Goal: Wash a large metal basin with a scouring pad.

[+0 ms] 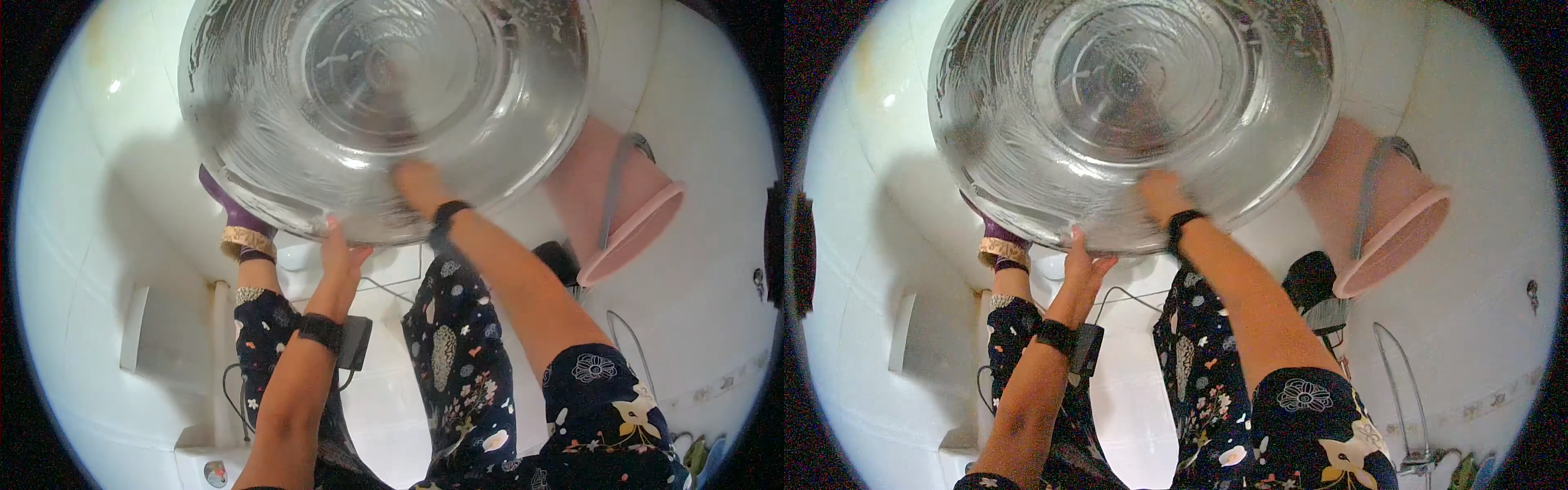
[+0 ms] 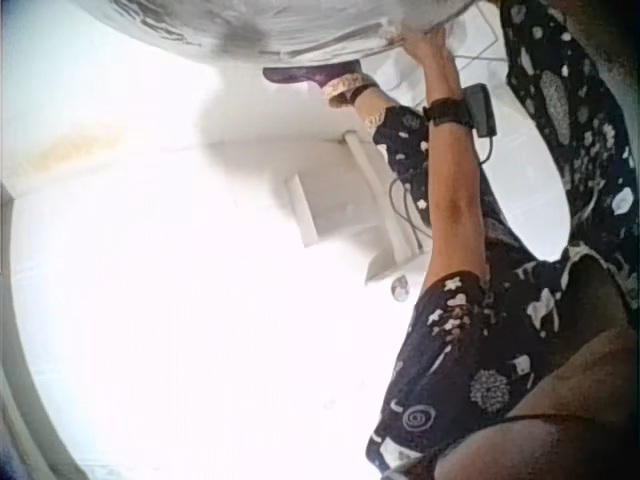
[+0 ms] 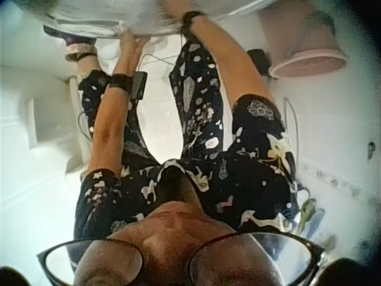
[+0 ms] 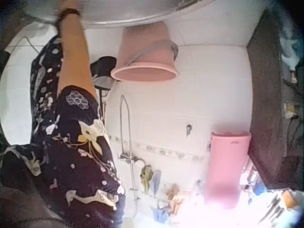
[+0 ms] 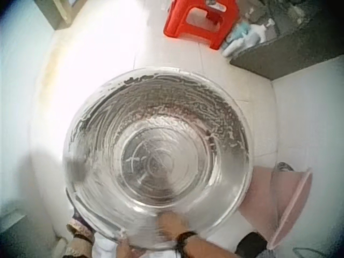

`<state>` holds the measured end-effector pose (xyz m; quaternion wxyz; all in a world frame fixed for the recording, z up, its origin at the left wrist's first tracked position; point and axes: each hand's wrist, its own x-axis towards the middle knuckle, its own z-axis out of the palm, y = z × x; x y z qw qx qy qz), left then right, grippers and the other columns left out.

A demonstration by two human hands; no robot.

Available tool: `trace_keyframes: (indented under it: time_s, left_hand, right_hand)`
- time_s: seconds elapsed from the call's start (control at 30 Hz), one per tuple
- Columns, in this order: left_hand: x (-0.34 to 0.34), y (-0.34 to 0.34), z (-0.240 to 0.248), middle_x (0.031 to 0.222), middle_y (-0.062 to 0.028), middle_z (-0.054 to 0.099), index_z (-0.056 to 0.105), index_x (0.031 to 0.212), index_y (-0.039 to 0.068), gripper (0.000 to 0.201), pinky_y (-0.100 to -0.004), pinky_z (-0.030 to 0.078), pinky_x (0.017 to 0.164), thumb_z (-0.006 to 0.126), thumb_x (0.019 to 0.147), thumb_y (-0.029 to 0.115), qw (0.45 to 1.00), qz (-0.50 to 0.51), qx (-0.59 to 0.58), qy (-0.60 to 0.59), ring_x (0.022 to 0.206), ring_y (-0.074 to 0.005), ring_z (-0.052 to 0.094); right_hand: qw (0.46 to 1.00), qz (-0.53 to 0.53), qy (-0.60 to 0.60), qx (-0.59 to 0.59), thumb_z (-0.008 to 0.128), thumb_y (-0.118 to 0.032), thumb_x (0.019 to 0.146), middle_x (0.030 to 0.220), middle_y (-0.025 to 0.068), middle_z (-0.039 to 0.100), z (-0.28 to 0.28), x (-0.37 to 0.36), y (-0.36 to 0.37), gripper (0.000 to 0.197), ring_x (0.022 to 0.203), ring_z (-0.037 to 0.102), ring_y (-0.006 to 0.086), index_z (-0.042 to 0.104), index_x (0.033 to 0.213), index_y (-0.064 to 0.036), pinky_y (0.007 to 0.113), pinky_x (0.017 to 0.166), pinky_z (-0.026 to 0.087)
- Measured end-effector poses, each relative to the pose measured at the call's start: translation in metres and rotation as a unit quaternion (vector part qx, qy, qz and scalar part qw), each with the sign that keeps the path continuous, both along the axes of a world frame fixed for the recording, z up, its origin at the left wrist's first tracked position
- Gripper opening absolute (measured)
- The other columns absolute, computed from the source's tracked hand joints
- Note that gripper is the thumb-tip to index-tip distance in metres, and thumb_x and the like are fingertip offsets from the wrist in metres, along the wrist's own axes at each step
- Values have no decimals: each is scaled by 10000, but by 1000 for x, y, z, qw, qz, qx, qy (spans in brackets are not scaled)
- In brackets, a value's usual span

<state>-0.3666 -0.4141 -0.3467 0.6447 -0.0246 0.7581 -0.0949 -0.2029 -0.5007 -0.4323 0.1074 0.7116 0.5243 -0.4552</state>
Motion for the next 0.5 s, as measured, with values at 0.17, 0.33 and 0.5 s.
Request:
trace_keyframes:
  time_s: [0.17, 0.33, 0.5]
  left_hand:
    - [16, 31, 3, 1250, -175, 436, 340, 1313, 58, 592, -371, 501, 756, 477, 899, 459, 996, -28, 71, -49, 1026, -326, 523]
    - [42, 42, -12, 1085, -156, 486, 402, 1221, 15, 536, -328, 503, 733, 481, 904, 440, 953, -201, 186, -131, 838, -257, 546]
    - [83, 7, 13, 938, -117, 541, 456, 1042, 13, 457, -334, 480, 748, 363, 943, 450, 988, -32, 120, -90, 807, -188, 559]
  right_hand:
    - [963, 14, -253, -90, 521, -114, 803, 997, 148, 580, -4, 163, -6, 156, 925, 580, 320, 645, 875, -51, 417, 754, 477]
    - [973, -164, -137, -90, 580, -197, 751, 1028, 189, 557, 8, 110, 6, 319, 955, 547, 382, 567, 1005, -4, 468, 818, 444]
    - [923, -381, 43, -11, 519, -203, 813, 1151, 210, 529, 41, 21, 102, 372, 1004, 522, 384, 523, 1122, 6, 436, 905, 408]
